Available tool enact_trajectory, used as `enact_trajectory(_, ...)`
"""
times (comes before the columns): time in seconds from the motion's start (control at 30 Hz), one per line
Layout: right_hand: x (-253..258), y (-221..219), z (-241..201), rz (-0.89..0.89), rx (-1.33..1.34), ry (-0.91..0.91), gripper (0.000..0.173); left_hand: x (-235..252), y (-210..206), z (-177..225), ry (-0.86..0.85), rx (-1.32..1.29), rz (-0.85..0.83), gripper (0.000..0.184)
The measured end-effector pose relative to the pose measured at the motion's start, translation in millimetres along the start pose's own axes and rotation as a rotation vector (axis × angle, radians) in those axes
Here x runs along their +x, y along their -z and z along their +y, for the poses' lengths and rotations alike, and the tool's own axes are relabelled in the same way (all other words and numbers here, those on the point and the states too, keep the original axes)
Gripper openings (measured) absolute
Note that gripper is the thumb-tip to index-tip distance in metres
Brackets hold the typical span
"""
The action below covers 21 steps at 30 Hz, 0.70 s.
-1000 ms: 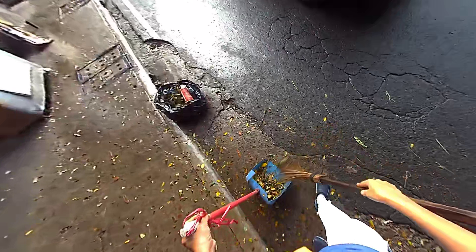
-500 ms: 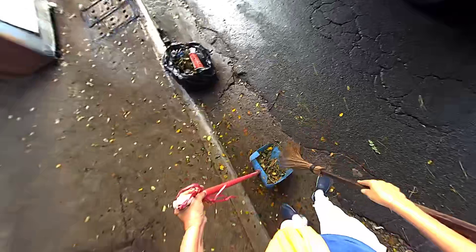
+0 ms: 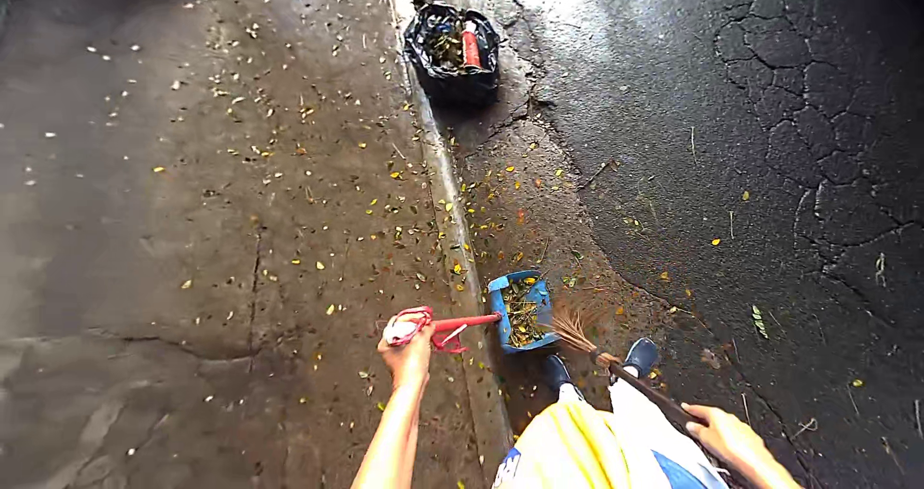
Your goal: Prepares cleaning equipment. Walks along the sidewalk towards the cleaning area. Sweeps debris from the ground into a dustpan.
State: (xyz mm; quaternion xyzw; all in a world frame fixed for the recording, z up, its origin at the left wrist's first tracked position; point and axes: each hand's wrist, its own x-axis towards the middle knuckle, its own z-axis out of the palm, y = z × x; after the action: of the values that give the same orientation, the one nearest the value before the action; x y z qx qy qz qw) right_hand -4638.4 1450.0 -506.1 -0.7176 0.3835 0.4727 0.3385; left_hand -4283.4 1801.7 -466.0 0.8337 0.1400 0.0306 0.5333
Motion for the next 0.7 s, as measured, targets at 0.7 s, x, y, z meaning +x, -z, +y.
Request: enact_trajectory(0.7, -11.4, 68.9, -109.5, 0.294, 0.086, -0.079, 0.044, 143.3, 3.6, -0.5, 0.043, -0.038, 0.100, 0.058)
